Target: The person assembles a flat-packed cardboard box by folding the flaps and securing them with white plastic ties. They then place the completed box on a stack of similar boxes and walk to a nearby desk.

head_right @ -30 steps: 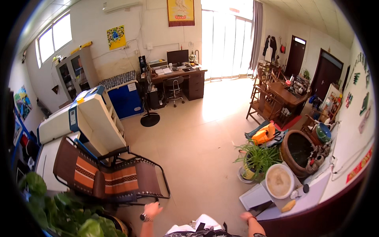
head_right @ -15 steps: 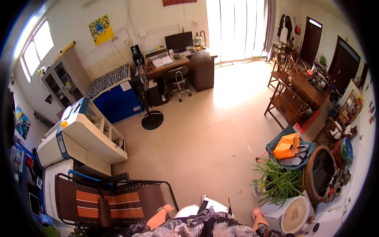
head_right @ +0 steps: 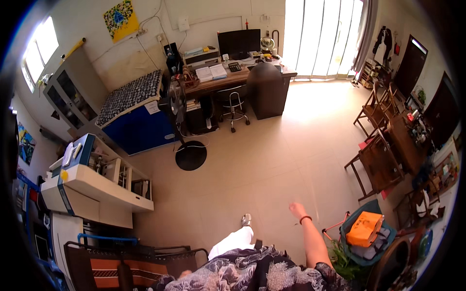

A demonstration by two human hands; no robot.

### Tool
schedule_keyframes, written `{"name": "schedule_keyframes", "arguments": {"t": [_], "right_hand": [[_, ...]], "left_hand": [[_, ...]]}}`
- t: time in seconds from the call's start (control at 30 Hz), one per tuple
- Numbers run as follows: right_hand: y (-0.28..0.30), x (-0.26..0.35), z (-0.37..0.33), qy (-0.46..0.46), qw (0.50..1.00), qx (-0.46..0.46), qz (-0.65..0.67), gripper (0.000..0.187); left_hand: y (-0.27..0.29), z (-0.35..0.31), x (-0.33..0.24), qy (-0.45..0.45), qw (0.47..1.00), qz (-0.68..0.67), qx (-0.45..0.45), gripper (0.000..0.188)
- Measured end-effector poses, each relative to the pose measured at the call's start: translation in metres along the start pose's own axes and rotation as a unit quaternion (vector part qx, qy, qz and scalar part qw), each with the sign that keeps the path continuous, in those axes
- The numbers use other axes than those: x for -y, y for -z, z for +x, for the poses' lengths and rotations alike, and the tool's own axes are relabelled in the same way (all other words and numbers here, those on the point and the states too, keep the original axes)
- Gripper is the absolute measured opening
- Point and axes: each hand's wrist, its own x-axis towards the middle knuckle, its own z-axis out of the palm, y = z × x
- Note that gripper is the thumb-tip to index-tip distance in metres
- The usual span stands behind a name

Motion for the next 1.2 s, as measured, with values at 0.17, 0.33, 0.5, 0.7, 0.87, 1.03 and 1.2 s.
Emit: {"name": "schedule_keyframes", "arguments": {"t": [0.17, 0.33, 0.5, 0.7, 0.87, 1.03, 1.2], "right_hand": [[0.002, -0.126, 0.03, -0.045, 0.988, 0.096, -0.113, 0.028], [0.057, -0.192, -0.035, -0.42, 0.905, 0.025, 0.063, 0.026], [0.097, -0.126, 0.031, -0.481, 0.858, 0.064, 0.17, 0.026], [0.195, -0.064, 0.247, -0.341, 0.9, 0.028, 0.27, 0.028], [0.296, 0.063, 0.451, -0.063, 0.994, -0.062, 0.06, 0.03], [0.37, 0.155, 0.566, -0.07, 0.994, -0.013, 0.087, 0.029], [0.376, 0.186, 0.622, -0.116, 0.993, -0.009, -0.026, 0.028]], "left_hand": [[0.253, 0.171, -0.009, -0.003, 0.976, -0.114, -0.184, 0.011], [0.563, 0.27, -0.106, -0.087, 0.66, -0.695, -0.271, 0.028], [0.752, 0.308, -0.132, -0.155, 0.638, -0.697, -0.289, 0.029], [0.796, 0.39, -0.138, 0.053, 0.629, -0.762, -0.142, 0.032], [0.862, 0.444, -0.115, 0.076, 0.468, -0.858, -0.197, 0.035], [0.951, 0.505, -0.088, 0.029, 0.353, -0.917, -0.183, 0.038], [1.014, 0.595, -0.021, 0.076, 0.275, -0.935, -0.211, 0.046]]}}
